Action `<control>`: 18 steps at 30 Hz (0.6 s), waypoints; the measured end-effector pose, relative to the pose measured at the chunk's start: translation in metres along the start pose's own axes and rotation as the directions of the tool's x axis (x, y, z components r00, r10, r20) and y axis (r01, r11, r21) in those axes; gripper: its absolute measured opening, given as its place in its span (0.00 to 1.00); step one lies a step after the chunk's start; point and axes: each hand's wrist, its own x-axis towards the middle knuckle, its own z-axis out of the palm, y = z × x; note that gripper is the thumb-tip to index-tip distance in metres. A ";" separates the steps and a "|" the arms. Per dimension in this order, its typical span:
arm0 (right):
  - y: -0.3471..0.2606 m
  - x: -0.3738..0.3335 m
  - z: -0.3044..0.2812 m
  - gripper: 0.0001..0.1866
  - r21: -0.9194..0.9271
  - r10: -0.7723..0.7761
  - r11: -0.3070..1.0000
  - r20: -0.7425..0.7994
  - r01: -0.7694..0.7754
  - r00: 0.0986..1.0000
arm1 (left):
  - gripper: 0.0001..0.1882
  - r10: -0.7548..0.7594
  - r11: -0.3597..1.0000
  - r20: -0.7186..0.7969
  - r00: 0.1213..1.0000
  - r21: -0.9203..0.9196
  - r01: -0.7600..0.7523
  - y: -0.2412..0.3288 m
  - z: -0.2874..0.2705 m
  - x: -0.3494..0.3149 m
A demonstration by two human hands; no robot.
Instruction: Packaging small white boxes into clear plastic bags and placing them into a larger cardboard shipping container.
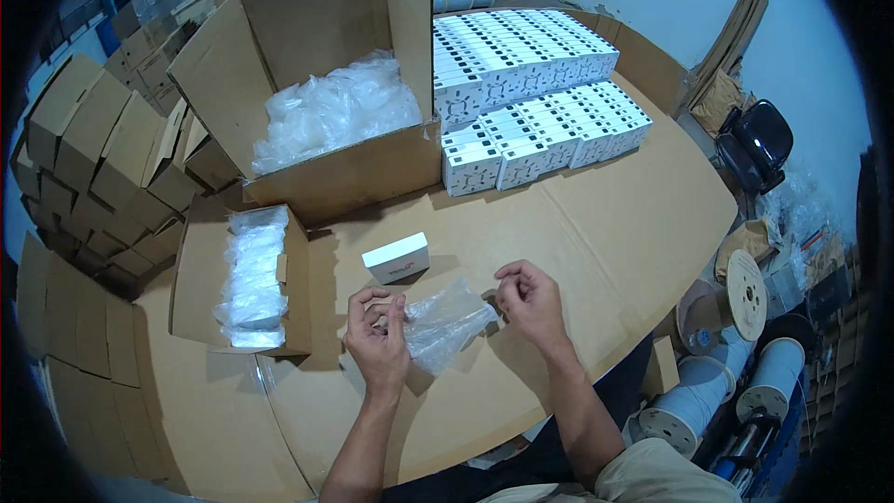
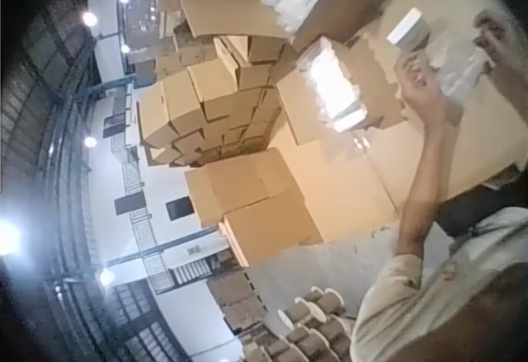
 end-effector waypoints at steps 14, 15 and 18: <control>-0.069 0.022 0.018 0.06 -0.309 -0.445 0.755 0.404 0.577 0.799 | 0.22 0.052 0.996 0.250 0.967 -0.078 -0.033 -0.001 0.001 -0.001; -0.066 0.024 0.020 0.06 -0.308 -0.448 0.753 0.407 0.581 0.796 | 0.22 0.054 0.996 0.245 0.968 -0.079 -0.035 -0.001 0.001 -0.003; -0.044 0.022 0.034 0.10 -0.041 -0.486 0.869 0.123 0.494 0.865 | 0.19 -0.229 0.927 0.371 0.900 -0.197 0.318 -0.003 -0.004 -0.002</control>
